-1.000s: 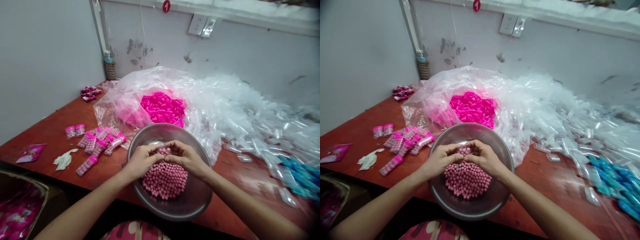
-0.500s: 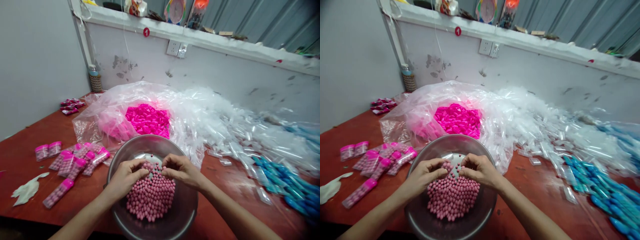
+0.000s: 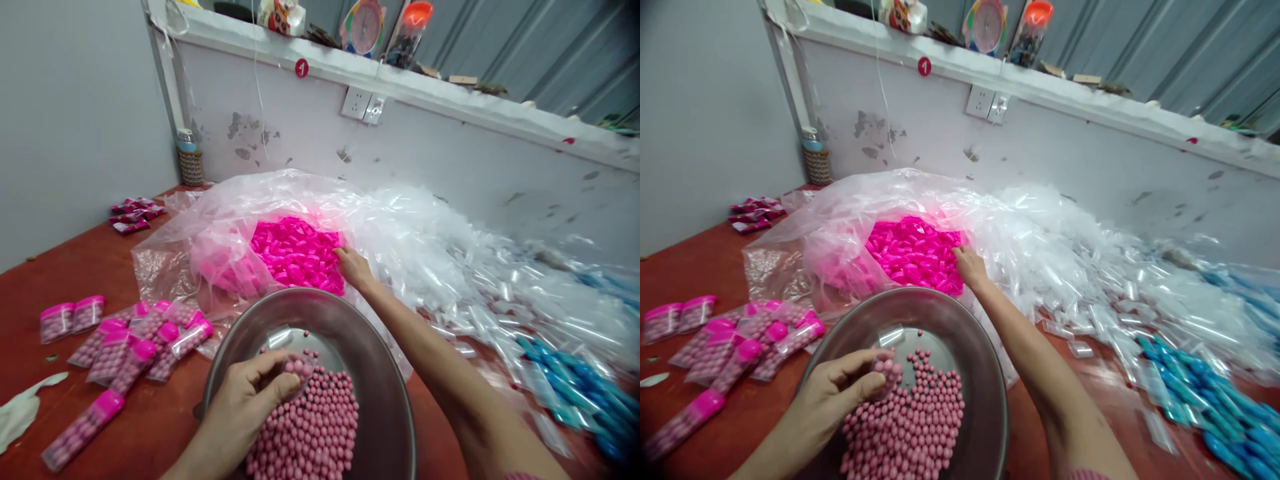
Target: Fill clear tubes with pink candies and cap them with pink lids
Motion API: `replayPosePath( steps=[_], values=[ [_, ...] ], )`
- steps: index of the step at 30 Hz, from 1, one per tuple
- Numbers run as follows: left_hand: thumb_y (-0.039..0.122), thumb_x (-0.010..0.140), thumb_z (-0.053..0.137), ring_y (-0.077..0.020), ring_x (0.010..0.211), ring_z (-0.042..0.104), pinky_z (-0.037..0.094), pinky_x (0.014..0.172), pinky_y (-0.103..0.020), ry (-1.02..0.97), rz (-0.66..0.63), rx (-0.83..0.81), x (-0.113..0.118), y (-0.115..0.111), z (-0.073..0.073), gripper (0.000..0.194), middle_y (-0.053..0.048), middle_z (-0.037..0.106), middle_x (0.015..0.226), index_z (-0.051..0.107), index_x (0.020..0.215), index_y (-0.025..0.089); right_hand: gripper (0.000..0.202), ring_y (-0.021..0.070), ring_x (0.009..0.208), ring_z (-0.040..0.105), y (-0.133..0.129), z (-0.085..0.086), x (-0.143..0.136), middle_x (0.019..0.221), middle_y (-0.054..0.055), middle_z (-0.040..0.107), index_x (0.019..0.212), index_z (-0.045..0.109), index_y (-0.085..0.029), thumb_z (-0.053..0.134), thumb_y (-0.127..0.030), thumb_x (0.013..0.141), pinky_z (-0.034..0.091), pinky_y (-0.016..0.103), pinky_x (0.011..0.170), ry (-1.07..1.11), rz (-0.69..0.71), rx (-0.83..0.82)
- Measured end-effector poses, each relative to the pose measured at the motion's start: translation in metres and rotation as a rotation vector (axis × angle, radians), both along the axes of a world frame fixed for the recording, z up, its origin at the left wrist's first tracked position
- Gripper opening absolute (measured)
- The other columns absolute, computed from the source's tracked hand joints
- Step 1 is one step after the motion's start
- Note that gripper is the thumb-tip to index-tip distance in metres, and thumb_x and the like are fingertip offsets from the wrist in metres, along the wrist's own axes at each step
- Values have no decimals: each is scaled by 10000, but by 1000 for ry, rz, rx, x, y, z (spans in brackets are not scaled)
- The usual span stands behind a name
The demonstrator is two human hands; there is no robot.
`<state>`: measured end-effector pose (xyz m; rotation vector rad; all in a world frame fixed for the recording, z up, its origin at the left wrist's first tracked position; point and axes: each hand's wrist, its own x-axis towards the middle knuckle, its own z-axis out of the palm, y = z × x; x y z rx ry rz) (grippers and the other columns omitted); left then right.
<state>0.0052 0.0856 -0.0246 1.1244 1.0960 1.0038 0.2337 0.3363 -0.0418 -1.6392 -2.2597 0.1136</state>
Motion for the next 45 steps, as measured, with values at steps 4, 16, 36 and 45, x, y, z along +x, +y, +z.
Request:
replayPosePath(
  steps=[4, 16, 36, 45],
  values=[
    [389, 768, 632, -173, 855, 606, 466, 787, -212, 10, -10, -9, 0, 0, 1, 289, -12, 679, 925, 672, 1013, 240, 290, 250, 1048, 497, 21, -9, -9, 1093, 127, 567, 985, 632, -184, 417, -92, 813, 385, 366, 864, 42, 45, 7],
    [319, 787, 614, -170, 848, 614, 481, 739, -203, -148, 64, 28, 2, 2, 12, 215, -35, 685, 899, 680, 947, 191, 398, 163, 811, 621, -64, 31, 0, 984, 65, 630, 1198, 479, -192, 474, -332, 826, 493, 318, 721, 933, 230, -274],
    [334, 791, 613, -174, 839, 619, 505, 748, -258, -299, 81, 60, 4, -1, 9, 322, -81, 658, 957, 610, 1029, 116, 435, 184, 849, 593, -211, 33, -57, 975, 32, 649, 1197, 568, -212, 593, -370, 792, 468, 337, 808, 880, 254, -483],
    [273, 834, 555, -179, 909, 614, 457, 831, -248, 103, 63, 351, 6, -8, 9, 230, -26, 683, 985, 670, 1018, 197, 366, 176, 904, 559, -214, 64, -38, 992, 62, 588, 1232, 513, -265, 511, -237, 867, 457, 315, 809, 448, 555, 36]
  ],
)
